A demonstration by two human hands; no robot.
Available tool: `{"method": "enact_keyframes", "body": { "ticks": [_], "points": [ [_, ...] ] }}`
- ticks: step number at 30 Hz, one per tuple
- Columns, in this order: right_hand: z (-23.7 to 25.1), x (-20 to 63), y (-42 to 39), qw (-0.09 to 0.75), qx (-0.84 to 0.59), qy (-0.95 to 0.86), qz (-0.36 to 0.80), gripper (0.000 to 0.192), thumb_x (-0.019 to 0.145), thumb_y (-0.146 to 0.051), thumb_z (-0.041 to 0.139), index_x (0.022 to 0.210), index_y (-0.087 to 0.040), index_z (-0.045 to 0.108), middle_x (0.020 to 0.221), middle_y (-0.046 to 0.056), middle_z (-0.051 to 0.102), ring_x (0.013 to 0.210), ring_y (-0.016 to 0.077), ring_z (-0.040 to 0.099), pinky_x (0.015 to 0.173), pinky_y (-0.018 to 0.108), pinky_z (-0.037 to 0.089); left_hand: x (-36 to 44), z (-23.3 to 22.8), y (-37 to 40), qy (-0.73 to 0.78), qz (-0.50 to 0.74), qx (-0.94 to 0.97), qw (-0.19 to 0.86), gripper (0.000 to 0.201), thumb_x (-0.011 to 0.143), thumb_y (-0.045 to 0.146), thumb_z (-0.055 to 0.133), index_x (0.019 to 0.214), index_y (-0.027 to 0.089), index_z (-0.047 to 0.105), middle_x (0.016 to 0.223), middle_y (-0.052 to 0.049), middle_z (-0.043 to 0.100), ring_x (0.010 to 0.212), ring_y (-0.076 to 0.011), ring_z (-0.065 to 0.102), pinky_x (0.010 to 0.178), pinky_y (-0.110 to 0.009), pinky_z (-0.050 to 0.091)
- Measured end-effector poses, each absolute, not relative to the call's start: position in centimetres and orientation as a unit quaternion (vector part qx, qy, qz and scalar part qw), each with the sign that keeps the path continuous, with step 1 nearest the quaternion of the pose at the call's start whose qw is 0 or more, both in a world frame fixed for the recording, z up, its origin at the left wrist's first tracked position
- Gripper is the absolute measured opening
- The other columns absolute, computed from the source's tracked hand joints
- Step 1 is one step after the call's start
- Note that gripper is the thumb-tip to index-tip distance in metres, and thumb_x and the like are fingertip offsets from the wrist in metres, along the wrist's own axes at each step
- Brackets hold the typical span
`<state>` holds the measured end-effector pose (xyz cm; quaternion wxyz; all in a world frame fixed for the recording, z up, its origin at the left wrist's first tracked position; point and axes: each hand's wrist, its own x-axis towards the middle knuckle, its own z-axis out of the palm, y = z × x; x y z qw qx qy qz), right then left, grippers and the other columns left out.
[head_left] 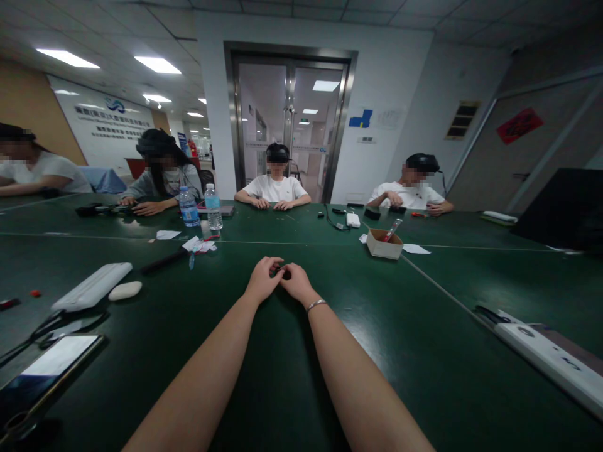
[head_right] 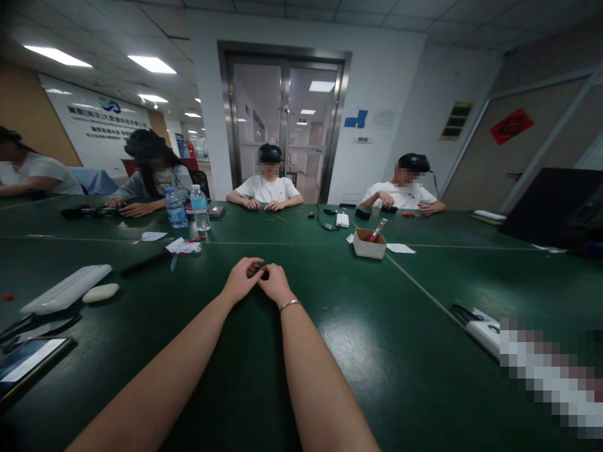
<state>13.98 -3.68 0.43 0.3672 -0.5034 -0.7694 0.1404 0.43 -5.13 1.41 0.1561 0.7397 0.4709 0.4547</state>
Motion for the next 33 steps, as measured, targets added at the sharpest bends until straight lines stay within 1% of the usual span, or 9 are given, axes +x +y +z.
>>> {"method": "enact_keyframes", "body": {
  "ticks": [4, 8, 10, 14, 16, 22, 25, 28, 33],
  "points": [
    [0.19, 13.96, -3.49, 0.369, -0.504, -0.768, 0.144, 0.008, 0.069, -0.013, 0.068, 0.074, -0.015, 0.062, 0.077, 0.003, 0.058, 0.073, 0.0154, 0.051, 0.066, 0.025, 0.039, 0.41, 1.34, -5.01, 0.454, 0.453, 0.747, 0.175, 0.034, 0.078, 0.012, 0.051, 0.109, 0.023, 0.058, 0.105, -0.004, 0.058, 0.095, -0.0154, 0.057, 0.084, -0.030, 0.049],
    [0.31, 13.90, -3.58, 0.367, -0.505, -0.769, 0.133, 0.006, 0.071, -0.015, 0.067, 0.074, -0.014, 0.062, 0.074, 0.003, 0.057, 0.070, 0.0152, 0.050, 0.064, 0.025, 0.038, 0.35, 1.40, -4.94, 0.475, 0.450, 0.740, 0.155, 0.024, 0.079, 0.021, 0.055, 0.103, 0.021, 0.060, 0.096, -0.004, 0.059, 0.085, -0.0157, 0.058, 0.077, -0.031, 0.051],
    [0.45, 13.87, -3.69, 0.364, -0.512, -0.767, 0.129, 0.006, 0.071, -0.014, 0.067, 0.074, -0.014, 0.062, 0.074, 0.003, 0.057, 0.070, 0.0152, 0.050, 0.064, 0.025, 0.038, 0.36, 1.37, -4.91, 0.484, 0.454, 0.733, 0.152, 0.024, 0.079, 0.024, 0.057, 0.103, 0.021, 0.060, 0.093, -0.004, 0.059, 0.083, -0.0156, 0.058, 0.075, -0.031, 0.051],
    [0.65, 13.88, -3.79, 0.364, -0.515, -0.763, 0.141, 0.009, 0.068, -0.015, 0.070, 0.072, -0.014, 0.061, 0.074, 0.002, 0.057, 0.069, 0.0148, 0.051, 0.064, 0.025, 0.038, 0.46, 1.29, -4.94, 0.468, 0.459, 0.735, 0.174, 0.034, 0.077, 0.012, 0.052, 0.109, 0.021, 0.058, 0.103, -0.005, 0.060, 0.092, -0.0158, 0.059, 0.084, -0.032, 0.050],
    [0.64, 13.88, -3.76, 0.367, -0.513, -0.763, 0.145, 0.011, 0.067, -0.016, 0.071, 0.071, -0.015, 0.060, 0.073, 0.002, 0.057, 0.069, 0.0148, 0.051, 0.064, 0.025, 0.038, 0.47, 1.31, -4.98, 0.462, 0.455, 0.739, 0.181, 0.036, 0.076, 0.008, 0.050, 0.108, 0.022, 0.059, 0.105, -0.005, 0.060, 0.095, -0.0160, 0.058, 0.086, -0.032, 0.050],
    [0.53, 13.83, -3.73, 0.368, -0.515, -0.763, 0.134, 0.006, 0.070, -0.016, 0.067, 0.072, -0.015, 0.062, 0.073, 0.003, 0.057, 0.069, 0.0153, 0.051, 0.063, 0.025, 0.038, 0.36, 1.39, -5.00, 0.479, 0.456, 0.735, 0.152, 0.022, 0.078, 0.019, 0.056, 0.100, 0.021, 0.061, 0.094, -0.004, 0.059, 0.084, -0.0154, 0.058, 0.076, -0.029, 0.052],
    [0.49, 13.85, -3.71, 0.368, -0.514, -0.764, 0.130, 0.006, 0.070, -0.015, 0.067, 0.073, -0.015, 0.062, 0.075, 0.003, 0.058, 0.072, 0.0159, 0.051, 0.066, 0.026, 0.039, 0.39, 1.33, -5.01, 0.479, 0.457, 0.734, 0.151, 0.025, 0.077, 0.019, 0.057, 0.102, 0.021, 0.060, 0.095, -0.004, 0.057, 0.086, -0.0159, 0.058, 0.076, -0.030, 0.052],
    [0.35, 13.93, -3.57, 0.372, -0.511, -0.762, 0.138, 0.009, 0.068, -0.014, 0.069, 0.074, -0.015, 0.062, 0.077, 0.003, 0.059, 0.073, 0.0159, 0.052, 0.067, 0.026, 0.039, 0.46, 1.32, -5.10, 0.463, 0.457, 0.742, 0.164, 0.033, 0.077, 0.013, 0.053, 0.109, 0.022, 0.058, 0.103, -0.005, 0.058, 0.094, -0.0159, 0.058, 0.081, -0.030, 0.051],
    [0.19, 14.00, -3.37, 0.377, -0.507, -0.762, 0.144, 0.008, 0.068, -0.015, 0.068, 0.072, -0.014, 0.061, 0.075, 0.003, 0.058, 0.071, 0.0153, 0.052, 0.065, 0.026, 0.040, 0.41, 1.42, -5.18, 0.465, 0.452, 0.743, 0.167, 0.031, 0.077, 0.010, 0.051, 0.105, 0.022, 0.059, 0.101, -0.004, 0.059, 0.092, -0.0154, 0.058, 0.080, -0.028, 0.051]
  ]
}}
